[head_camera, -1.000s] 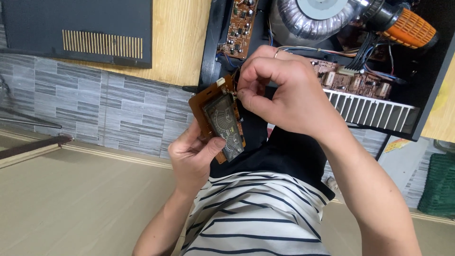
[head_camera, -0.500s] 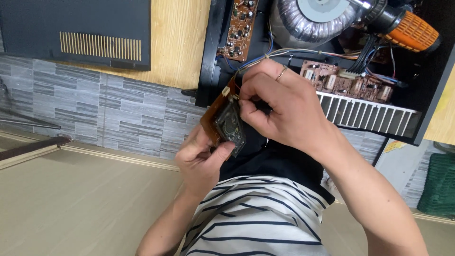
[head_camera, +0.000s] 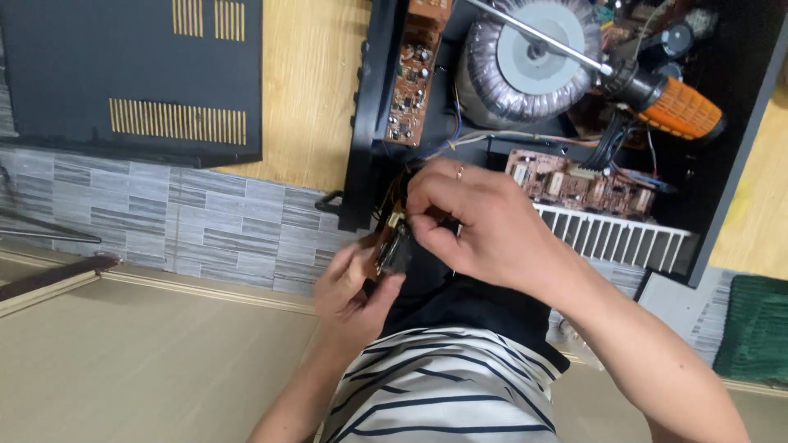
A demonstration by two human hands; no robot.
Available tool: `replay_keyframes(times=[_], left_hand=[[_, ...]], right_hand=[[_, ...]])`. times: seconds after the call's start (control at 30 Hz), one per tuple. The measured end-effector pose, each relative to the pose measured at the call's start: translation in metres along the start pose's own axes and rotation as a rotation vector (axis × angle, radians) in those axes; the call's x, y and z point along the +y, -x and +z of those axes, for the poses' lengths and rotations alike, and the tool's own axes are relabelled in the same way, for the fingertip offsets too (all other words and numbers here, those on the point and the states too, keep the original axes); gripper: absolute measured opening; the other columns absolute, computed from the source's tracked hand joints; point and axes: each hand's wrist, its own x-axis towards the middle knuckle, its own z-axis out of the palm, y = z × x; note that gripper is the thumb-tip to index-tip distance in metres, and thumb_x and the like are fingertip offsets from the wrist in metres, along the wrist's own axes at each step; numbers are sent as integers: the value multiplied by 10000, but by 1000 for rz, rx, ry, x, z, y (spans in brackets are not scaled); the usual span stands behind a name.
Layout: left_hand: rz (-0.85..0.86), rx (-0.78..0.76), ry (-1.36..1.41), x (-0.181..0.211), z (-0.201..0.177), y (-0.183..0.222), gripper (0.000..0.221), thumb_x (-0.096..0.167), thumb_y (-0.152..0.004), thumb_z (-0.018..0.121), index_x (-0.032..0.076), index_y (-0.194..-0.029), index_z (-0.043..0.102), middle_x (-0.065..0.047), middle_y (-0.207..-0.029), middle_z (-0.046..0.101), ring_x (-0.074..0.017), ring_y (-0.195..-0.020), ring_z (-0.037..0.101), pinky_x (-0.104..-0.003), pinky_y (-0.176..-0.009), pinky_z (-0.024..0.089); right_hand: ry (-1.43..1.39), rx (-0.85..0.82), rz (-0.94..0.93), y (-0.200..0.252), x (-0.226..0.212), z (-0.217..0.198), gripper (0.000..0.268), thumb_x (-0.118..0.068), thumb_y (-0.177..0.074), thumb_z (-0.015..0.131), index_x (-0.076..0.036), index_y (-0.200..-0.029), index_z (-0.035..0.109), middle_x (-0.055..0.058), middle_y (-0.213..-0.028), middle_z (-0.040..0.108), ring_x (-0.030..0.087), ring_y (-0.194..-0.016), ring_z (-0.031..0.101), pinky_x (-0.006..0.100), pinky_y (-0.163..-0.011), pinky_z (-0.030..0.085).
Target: Connecting wire harnesses to a display circuit board and installing it into the chassis of an electronic amplifier.
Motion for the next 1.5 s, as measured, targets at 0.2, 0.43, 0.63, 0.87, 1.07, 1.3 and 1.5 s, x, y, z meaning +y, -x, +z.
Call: replay_keyframes(times=[0.2, 0.43, 0.63, 0.87, 1.07, 1.3, 1.5], left_hand=[[-188, 99, 216, 3, 21, 14, 247, 183, -792, 810, 58, -947, 664, -80, -965, 663, -232, -933, 585, -338, -877, 481], [-335, 149, 649, 0, 41, 27, 410, 72, -826, 814, -3, -1180, 621, -132, -1077, 653, -205, -991, 627, -349, -882, 529], [-393, 111, 520, 2, 40, 26, 379, 254, -780, 845, 23, -1037, 688, 53, -594, 501, -97, -568, 415, -264, -626, 365], [-438, 19, 643, 1, 42, 30, 397, 130, -774, 857, -16, -1114, 715, 53, -487, 397, -24, -470, 339, -198, -541, 361], [-341, -11, 700, 6, 32, 11, 361, 56, -812, 810, -37, -1139, 689, -208, -1146, 729, -290, -1045, 755, -377, -1002, 573], [-234, 21, 599, 4, 32, 11, 313, 57, -823, 807, -33, -1100, 692, -199, -1120, 730, -292, -1054, 735, -425, -1044, 554], [-114, 93, 542, 9, 35, -5, 223, -24, -867, 726, -39, -1086, 684, -282, -1196, 644, -403, -1076, 704, -476, -1017, 582]], right_hand=[[24, -67, 171, 0, -3, -6, 101, -141, -981, 545, -85, -901, 568, 10, -848, 632, 159, -648, 576, 268, -627, 451], [-28, -133, 204, -4, 2, -16, 59, -130, -951, 613, -112, -901, 586, -3, -917, 678, 131, -736, 657, 248, -686, 505], [-95, -132, 290, -9, 1, -21, 78, -157, -929, 631, -93, -895, 659, 50, -927, 736, 160, -852, 749, 251, -761, 577], [-232, -176, 514, -15, 4, -25, 42, -148, -848, 740, -121, -841, 709, 39, -906, 753, 131, -809, 738, 244, -754, 561], [-176, -191, 463, -26, -1, -27, 72, -148, -861, 731, -118, -811, 689, 16, -822, 719, 144, -785, 711, 259, -706, 554], [24, -216, 305, -27, -10, -24, 85, -66, -900, 667, -55, -821, 637, 65, -883, 657, 161, -768, 687, 248, -688, 588], [107, -253, 214, -31, -21, -24, 102, -82, -967, 573, -17, -888, 572, 126, -939, 617, 236, -800, 646, 320, -731, 532]])
